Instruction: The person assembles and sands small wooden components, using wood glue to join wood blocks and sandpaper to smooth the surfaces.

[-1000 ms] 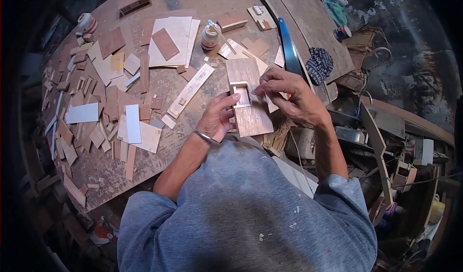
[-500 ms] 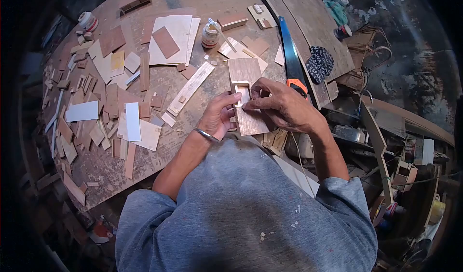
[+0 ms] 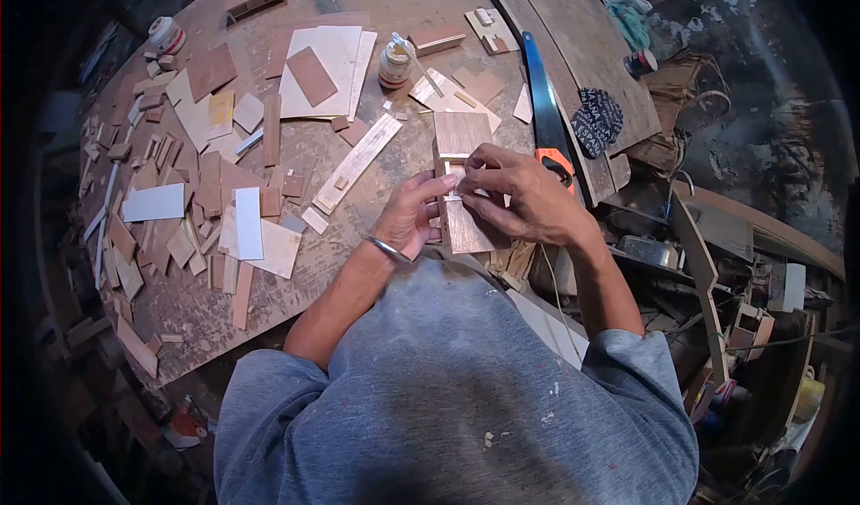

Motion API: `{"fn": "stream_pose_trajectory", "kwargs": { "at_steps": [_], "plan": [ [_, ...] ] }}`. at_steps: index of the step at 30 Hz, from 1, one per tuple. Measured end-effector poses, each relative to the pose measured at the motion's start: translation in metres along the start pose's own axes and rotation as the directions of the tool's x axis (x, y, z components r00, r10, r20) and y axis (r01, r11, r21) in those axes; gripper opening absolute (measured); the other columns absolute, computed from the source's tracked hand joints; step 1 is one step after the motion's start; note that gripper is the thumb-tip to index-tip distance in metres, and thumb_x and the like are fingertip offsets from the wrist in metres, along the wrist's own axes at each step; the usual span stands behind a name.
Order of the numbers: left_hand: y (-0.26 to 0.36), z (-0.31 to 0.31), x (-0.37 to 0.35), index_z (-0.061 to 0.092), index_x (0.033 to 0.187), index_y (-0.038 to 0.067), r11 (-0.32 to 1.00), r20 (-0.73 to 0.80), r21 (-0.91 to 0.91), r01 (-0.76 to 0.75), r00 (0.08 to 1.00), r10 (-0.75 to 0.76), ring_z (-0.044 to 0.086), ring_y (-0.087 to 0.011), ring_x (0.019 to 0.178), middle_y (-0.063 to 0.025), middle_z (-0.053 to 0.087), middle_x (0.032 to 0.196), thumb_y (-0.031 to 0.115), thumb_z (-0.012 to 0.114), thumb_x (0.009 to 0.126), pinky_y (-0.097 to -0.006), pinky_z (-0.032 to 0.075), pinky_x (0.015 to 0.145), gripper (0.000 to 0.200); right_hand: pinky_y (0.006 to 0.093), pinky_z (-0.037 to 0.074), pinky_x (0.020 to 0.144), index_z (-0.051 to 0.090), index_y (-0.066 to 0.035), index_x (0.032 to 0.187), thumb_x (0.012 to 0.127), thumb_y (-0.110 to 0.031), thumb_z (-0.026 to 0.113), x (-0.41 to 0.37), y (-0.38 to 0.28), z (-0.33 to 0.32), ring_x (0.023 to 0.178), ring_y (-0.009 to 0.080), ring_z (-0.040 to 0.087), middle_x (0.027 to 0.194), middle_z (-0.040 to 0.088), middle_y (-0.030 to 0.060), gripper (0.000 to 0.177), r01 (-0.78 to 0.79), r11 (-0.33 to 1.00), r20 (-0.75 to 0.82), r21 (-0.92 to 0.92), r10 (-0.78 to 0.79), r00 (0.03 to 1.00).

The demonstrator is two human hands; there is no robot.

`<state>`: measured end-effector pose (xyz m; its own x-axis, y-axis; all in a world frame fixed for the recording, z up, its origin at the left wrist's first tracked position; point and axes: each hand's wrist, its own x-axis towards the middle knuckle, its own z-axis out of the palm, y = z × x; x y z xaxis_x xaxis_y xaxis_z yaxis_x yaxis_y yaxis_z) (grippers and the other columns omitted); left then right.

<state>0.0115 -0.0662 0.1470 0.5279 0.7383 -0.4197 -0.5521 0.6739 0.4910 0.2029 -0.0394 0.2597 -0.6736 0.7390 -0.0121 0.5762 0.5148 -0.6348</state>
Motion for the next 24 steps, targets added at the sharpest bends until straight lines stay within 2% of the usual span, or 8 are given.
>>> {"fn": "stream_pose_trajectory", "kwargs": {
  "at_steps": [3, 6, 9, 12, 15, 18, 21, 24],
  "plan": [
    [-0.002, -0.002, 0.002, 0.057, 0.131, 0.004, 0.999, -0.035, 0.046, -0.014, 0.999, 0.016, 0.067, -0.0205, 0.099, -0.0067, 0.065, 0.112, 0.033, 0.077, 0.087, -0.0438, 0.062, 0.080, 0.057, 0.0452, 0.052, 0.080, 0.073, 0.000, 0.100, 0.088, -0.012, 0.068, 0.003, 0.000, 0.002, 0.091, 0.0351, 0.065, 0.096, 0.064, 0.0163, 0.018, -0.037, 0.999, 0.019, -0.004, 0.037, 0.999],
    [-0.003, -0.002, 0.003, 0.058, 0.128, 0.004, 0.999, -0.082, 0.053, -0.010, 0.997, 0.015, 0.067, -0.0201, 0.098, -0.0068, 0.065, 0.111, 0.033, 0.079, 0.085, -0.0422, 0.062, 0.077, 0.056, 0.0453, 0.051, 0.079, 0.073, 0.000, 0.098, 0.088, -0.012, 0.068, 0.004, 0.005, 0.005, 0.089, 0.0355, 0.065, 0.094, 0.063, 0.0166, 0.017, -0.047, 0.999, 0.037, 0.011, 0.047, 0.998],
    [-0.004, -0.005, 0.005, 0.052, 0.133, 0.002, 0.997, -0.066, 0.073, -0.008, 0.998, 0.012, 0.070, -0.0194, 0.100, -0.0082, 0.065, 0.114, 0.029, 0.073, 0.092, -0.0445, 0.063, 0.080, 0.053, 0.0405, 0.052, 0.076, 0.071, 0.003, 0.099, 0.091, -0.012, 0.069, 0.004, 0.009, 0.004, 0.087, 0.0307, 0.064, 0.097, 0.063, 0.0154, 0.017, -0.043, 0.999, 0.084, -0.005, 0.043, 0.996],
    [-0.006, -0.006, 0.008, 0.053, 0.132, 0.002, 0.998, -0.090, 0.066, 0.006, 0.996, 0.000, 0.069, -0.0192, 0.100, -0.0080, 0.065, 0.114, 0.029, 0.074, 0.091, -0.0441, 0.063, 0.078, 0.054, 0.0399, 0.053, 0.074, 0.071, 0.003, 0.100, 0.091, -0.013, 0.069, 0.006, 0.011, 0.004, 0.087, 0.0303, 0.065, 0.098, 0.064, 0.0153, 0.019, -0.073, 0.997, 0.108, -0.002, 0.073, 0.992],
    [-0.009, -0.009, 0.011, 0.053, 0.131, 0.002, 0.999, -0.097, 0.053, 0.007, 0.995, -0.002, 0.069, -0.0199, 0.099, -0.0078, 0.065, 0.114, 0.029, 0.075, 0.090, -0.0442, 0.064, 0.077, 0.054, 0.0397, 0.053, 0.074, 0.072, 0.002, 0.103, 0.090, -0.013, 0.070, 0.005, 0.016, 0.004, 0.088, 0.0298, 0.065, 0.098, 0.064, 0.0155, 0.020, -0.036, 0.999, 0.105, -0.004, 0.036, 0.994],
    [-0.009, -0.009, 0.011, 0.054, 0.130, 0.002, 0.997, -0.128, 0.076, 0.003, 0.992, 0.007, 0.068, -0.0203, 0.098, -0.0076, 0.064, 0.113, 0.029, 0.076, 0.089, -0.0438, 0.064, 0.076, 0.054, 0.0471, 0.049, 0.080, 0.073, 0.002, 0.099, 0.087, -0.014, 0.070, 0.006, 0.015, 0.006, 0.089, 0.0380, 0.063, 0.094, 0.064, 0.0179, 0.020, -0.044, 0.999, 0.093, 0.014, 0.042, 0.995],
    [-0.009, -0.006, 0.010, 0.055, 0.129, 0.003, 0.996, -0.162, 0.088, -0.007, 0.987, 0.021, 0.068, -0.0204, 0.097, -0.0073, 0.064, 0.112, 0.030, 0.077, 0.088, -0.0442, 0.064, 0.074, 0.054, 0.0390, 0.052, 0.076, 0.073, 0.002, 0.107, 0.090, -0.015, 0.073, 0.007, 0.022, 0.008, 0.088, 0.0285, 0.065, 0.099, 0.065, 0.0146, 0.024, 0.003, 1.000, 0.113, 0.021, -0.005, 0.994],
    [-0.011, -0.009, 0.012, 0.055, 0.128, 0.004, 0.995, -0.169, 0.095, -0.013, 0.985, 0.029, 0.068, -0.0199, 0.096, -0.0069, 0.064, 0.110, 0.030, 0.078, 0.088, -0.0442, 0.064, 0.073, 0.053, 0.0371, 0.050, 0.076, 0.073, 0.002, 0.106, 0.090, -0.012, 0.074, 0.005, 0.029, 0.015, 0.088, 0.0275, 0.064, 0.097, 0.065, 0.0130, 0.021, -0.008, 0.997, 0.070, 0.071, 0.003, 0.998]
  ]
}}
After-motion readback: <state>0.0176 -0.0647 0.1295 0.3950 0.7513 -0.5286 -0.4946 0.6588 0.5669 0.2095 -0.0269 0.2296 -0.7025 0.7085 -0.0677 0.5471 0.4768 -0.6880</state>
